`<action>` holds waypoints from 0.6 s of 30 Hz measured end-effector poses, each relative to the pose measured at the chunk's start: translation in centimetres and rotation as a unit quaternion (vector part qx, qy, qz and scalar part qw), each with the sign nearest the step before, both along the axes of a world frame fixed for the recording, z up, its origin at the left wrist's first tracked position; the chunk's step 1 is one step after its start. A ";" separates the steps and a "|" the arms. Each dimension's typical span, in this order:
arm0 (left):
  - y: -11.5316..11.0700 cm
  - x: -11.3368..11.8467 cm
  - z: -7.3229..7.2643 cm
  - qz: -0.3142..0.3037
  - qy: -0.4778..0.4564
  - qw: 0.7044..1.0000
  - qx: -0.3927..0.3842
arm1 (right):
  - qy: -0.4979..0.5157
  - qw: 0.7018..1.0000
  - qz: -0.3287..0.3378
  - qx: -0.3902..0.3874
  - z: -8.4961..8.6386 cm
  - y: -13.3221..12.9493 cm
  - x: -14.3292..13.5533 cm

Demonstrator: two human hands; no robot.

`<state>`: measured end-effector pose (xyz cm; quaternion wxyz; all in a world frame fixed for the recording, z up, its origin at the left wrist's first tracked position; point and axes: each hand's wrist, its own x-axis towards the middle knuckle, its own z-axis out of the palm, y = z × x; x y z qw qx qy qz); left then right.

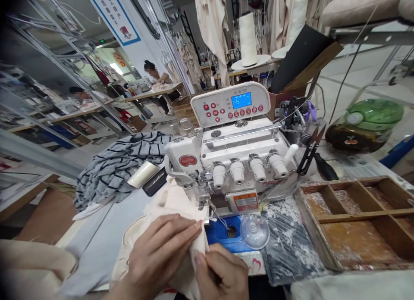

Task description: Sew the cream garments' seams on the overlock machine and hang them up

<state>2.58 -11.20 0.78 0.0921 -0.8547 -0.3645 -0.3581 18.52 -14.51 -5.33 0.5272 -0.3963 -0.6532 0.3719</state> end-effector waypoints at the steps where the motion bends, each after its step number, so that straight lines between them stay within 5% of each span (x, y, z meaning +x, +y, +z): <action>1: -0.2 0.0 0.0 -0.002 0.030 0.999 0.014 | 0.003 1.000 -0.004 -0.004 0.1 0.1 0.1; 7: 0.3 -0.7 0.1 -0.033 0.017 0.999 -0.003 | 0.046 0.997 -0.001 -0.056 0.8 0.8 -0.1; 12: 6.4 -3.4 -0.3 -0.068 -0.105 0.986 -0.110 | 0.077 0.992 -0.032 -0.099 0.6 1.3 -1.5; 15: 10.6 -4.7 -0.4 -0.028 -0.133 0.985 -0.109 | 0.090 0.988 -0.071 -0.101 0.5 1.9 -2.5; 18: 10.2 -5.2 -0.3 0.052 -0.173 0.982 -0.047 | 0.052 0.992 -0.091 -0.064 0.1 1.1 -2.6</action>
